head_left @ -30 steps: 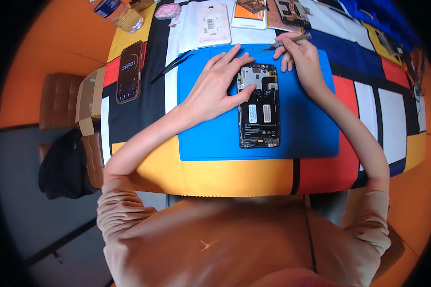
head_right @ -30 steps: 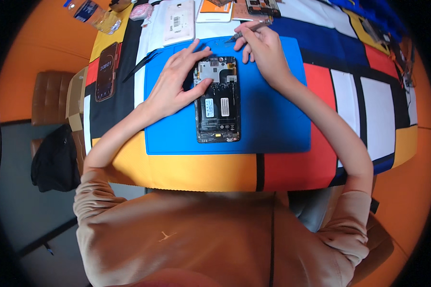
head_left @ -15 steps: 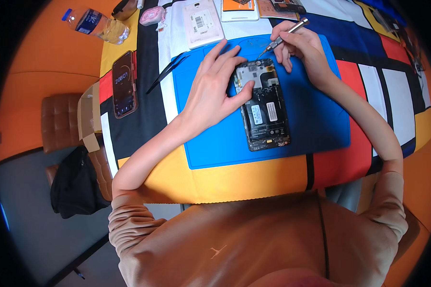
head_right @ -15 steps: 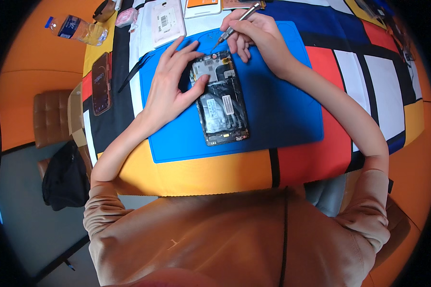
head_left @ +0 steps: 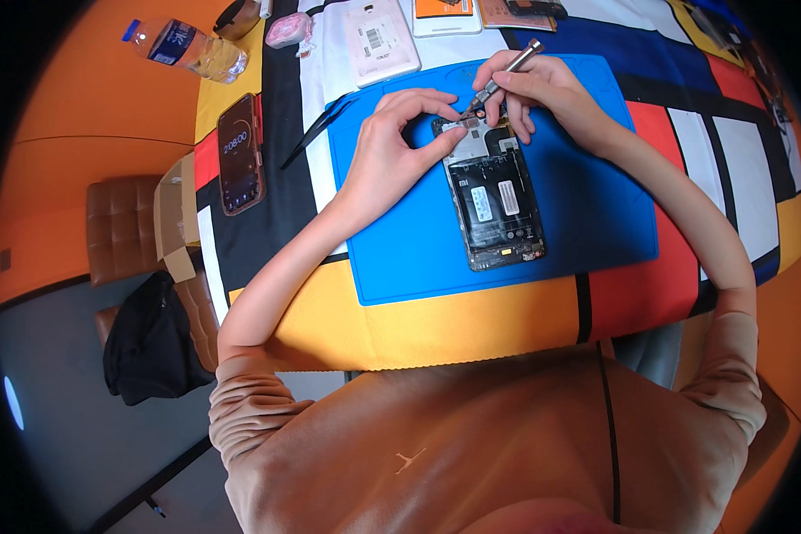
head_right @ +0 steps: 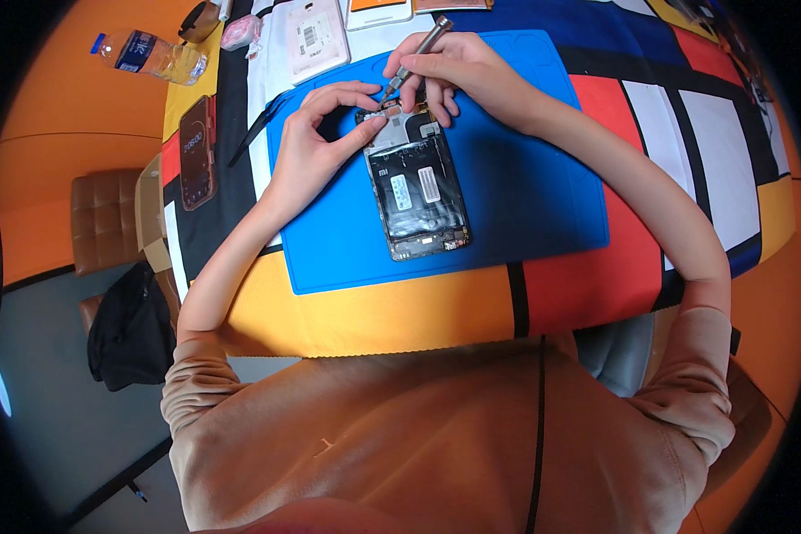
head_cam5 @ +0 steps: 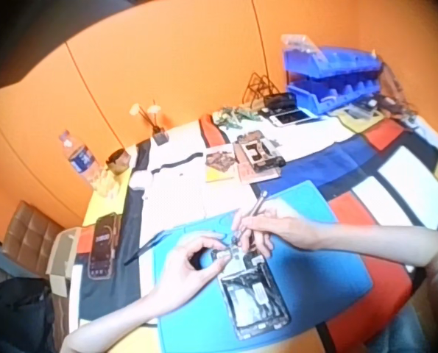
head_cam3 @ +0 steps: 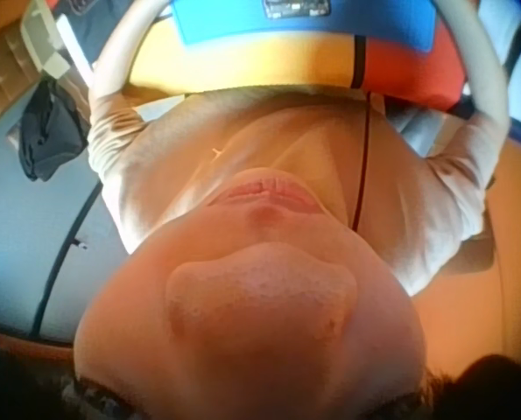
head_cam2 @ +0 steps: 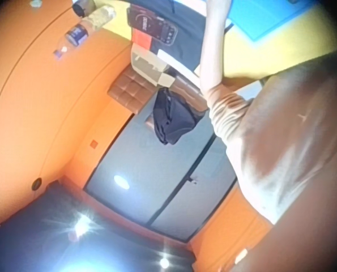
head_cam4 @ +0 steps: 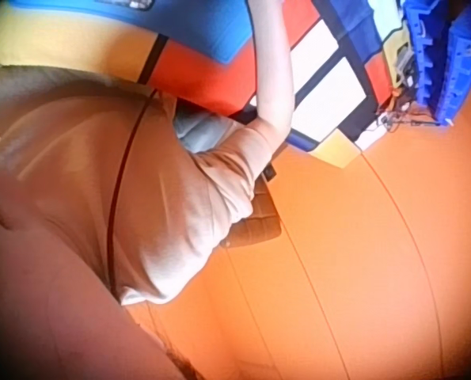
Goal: The person uses a screwdriver to remove screws from a disassembled smartphone motherboard, then places the back cover over the device and secures it with screws. The person handles the phone, motherboard, and back cover during the process.
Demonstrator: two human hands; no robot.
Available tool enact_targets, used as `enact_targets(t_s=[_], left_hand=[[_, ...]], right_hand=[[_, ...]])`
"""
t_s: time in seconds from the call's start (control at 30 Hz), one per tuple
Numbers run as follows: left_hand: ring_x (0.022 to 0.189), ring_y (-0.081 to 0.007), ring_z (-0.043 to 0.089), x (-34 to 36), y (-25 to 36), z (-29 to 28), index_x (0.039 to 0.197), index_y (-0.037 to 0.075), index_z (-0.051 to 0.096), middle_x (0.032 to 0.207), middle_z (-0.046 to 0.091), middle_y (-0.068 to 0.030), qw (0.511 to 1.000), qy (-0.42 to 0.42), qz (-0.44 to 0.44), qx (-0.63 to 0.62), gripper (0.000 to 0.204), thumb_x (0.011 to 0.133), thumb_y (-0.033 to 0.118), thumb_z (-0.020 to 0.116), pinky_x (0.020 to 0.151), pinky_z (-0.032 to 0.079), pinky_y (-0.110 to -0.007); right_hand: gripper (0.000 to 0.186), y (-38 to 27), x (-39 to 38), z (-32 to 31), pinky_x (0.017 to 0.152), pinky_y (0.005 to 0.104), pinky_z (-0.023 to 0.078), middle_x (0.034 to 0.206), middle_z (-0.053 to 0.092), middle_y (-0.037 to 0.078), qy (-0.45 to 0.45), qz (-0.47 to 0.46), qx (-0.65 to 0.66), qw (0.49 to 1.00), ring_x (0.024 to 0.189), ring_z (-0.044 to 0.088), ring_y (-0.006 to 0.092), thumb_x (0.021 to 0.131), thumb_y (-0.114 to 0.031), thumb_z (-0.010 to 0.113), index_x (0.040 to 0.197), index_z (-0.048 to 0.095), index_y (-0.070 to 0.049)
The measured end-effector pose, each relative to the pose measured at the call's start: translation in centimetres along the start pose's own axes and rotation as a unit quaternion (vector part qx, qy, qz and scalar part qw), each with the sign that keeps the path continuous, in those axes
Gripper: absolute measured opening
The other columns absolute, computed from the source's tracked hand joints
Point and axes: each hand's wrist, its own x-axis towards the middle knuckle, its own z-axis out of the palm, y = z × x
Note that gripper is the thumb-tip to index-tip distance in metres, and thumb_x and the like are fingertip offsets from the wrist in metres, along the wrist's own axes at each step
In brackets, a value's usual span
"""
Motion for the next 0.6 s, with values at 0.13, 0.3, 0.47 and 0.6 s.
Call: enact_targets(t_s=[0.13,0.3,0.47,0.6], left_hand=[[0.118,-0.0229,0.061,0.08,-0.14,0.04,0.097,0.005,0.074,0.120,0.072,-0.0076,1.000,0.007,0.011,0.003,0.016,0.086,0.016,0.079,0.106,0.043,-0.037],[0.118,-0.0224,0.061,0.13,-0.40,0.11,0.096,0.005,0.075,0.119,0.072,-0.0073,1.000,0.008,0.011,0.007,0.015,0.087,0.016,0.079,0.106,0.042,-0.037],[0.115,-0.0263,0.062,0.15,-0.49,0.19,0.094,0.005,0.076,0.114,0.073,-0.0094,1.000,0.019,0.023,-0.004,0.015,0.085,0.017,0.079,0.102,0.045,-0.039],[0.115,-0.0260,0.061,0.19,-0.22,0.09,0.094,0.005,0.076,0.114,0.073,-0.0093,1.000,0.018,0.021,0.004,0.016,0.085,0.018,0.079,0.102,0.045,-0.039]], right_hand=[[0.035,-0.04,0.03,0.07,0.049,0.0163,0.040,0.083,0.072,0.009,0.005,-0.001,-0.003,1.000,0.053,0.062,0.0068,0.105,-0.036,0.050,0.114,0.066,-0.006],[0.033,0.02,-0.05,0.07,0.048,0.0173,0.041,0.082,0.071,0.009,0.006,-0.010,-0.010,1.000,0.051,0.061,0.0074,0.107,-0.031,0.046,0.113,0.064,-0.004],[0.035,0.02,-0.01,0.00,0.049,0.0170,0.041,0.083,0.072,0.009,0.000,-0.009,-0.005,1.000,0.053,0.062,0.0070,0.105,-0.035,0.051,0.115,0.066,-0.005],[0.034,-0.01,-0.06,0.10,0.049,0.0172,0.041,0.083,0.072,0.009,0.002,-0.005,-0.008,1.000,0.053,0.062,0.0068,0.105,-0.035,0.051,0.115,0.066,-0.005]])
